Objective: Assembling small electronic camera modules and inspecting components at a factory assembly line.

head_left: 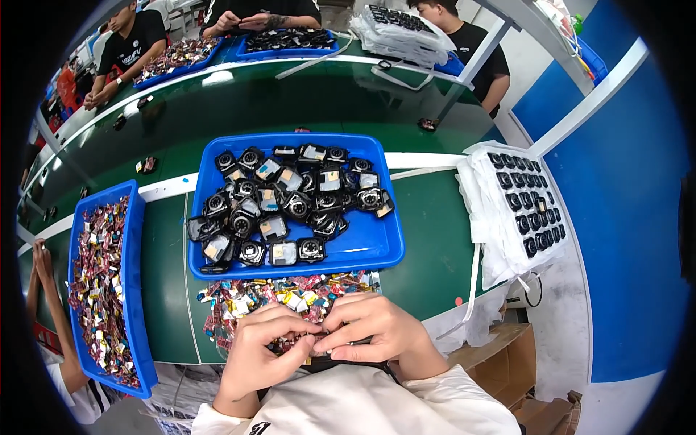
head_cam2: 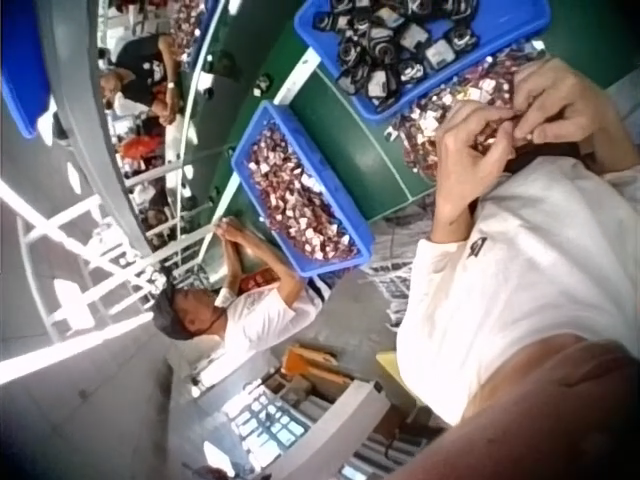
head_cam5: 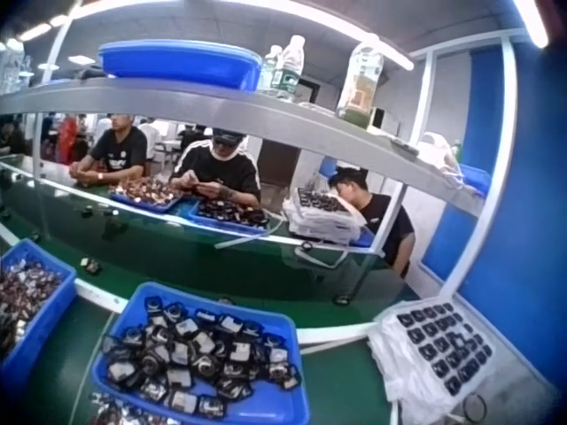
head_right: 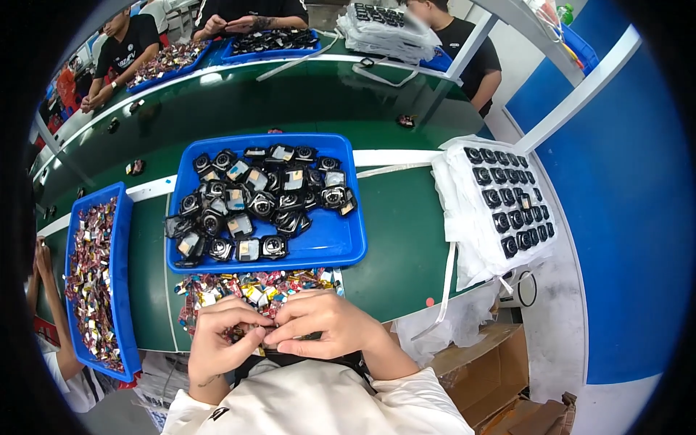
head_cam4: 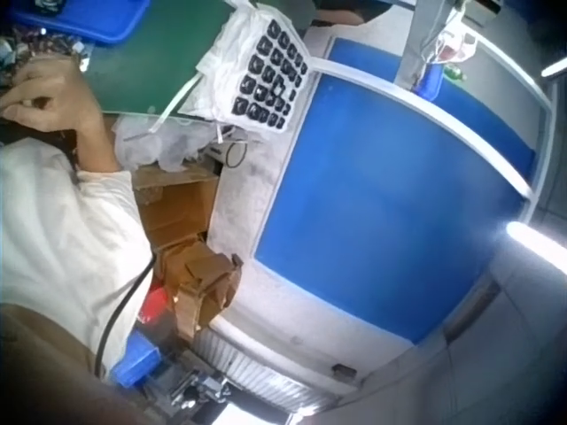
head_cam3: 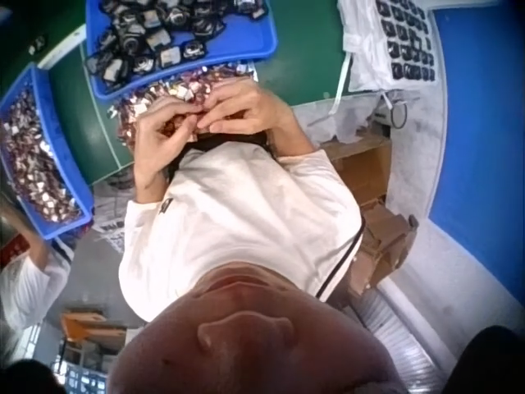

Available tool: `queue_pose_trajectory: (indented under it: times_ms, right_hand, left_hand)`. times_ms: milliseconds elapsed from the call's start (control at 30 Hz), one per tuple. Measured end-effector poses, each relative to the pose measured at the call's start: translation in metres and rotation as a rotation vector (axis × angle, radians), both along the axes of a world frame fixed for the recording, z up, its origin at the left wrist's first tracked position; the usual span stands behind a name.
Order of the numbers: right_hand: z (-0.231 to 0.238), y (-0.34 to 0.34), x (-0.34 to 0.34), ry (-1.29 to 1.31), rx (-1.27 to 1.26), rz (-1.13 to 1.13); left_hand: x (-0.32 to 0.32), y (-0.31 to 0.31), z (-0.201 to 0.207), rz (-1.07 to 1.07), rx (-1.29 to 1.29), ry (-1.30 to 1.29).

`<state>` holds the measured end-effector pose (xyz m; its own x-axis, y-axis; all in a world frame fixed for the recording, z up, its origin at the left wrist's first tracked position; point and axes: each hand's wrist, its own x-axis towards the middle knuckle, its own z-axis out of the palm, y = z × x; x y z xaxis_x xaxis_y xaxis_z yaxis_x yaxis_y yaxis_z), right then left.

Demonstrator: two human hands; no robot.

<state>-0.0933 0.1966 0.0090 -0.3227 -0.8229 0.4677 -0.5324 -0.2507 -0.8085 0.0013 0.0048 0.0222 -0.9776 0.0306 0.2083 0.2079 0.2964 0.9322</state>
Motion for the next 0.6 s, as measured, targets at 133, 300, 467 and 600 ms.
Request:
queue_pose_trajectory:
  times_ms: [133, 300, 467, 600]
  right_hand:
    - [-0.005, -0.001, 0.000, -0.027, -0.032, -0.010]
    - [-0.006, -0.006, -0.008, 0.032, -0.068, 0.048]
    - [-0.005, -0.010, -0.009, -0.056, -0.072, 0.127]
    - [-0.003, -0.016, -0.012, -0.066, -0.114, -0.047]
  left_hand:
    - [-0.004, 0.000, -0.002, -0.052, -0.018, -0.003]
    - [-0.004, -0.006, -0.002, -0.063, -0.040, 0.028]
    - [-0.004, -0.011, -0.003, -0.136, -0.025, 0.049]
    - [-0.002, -0.018, -0.004, 0.042, -0.018, 0.091]
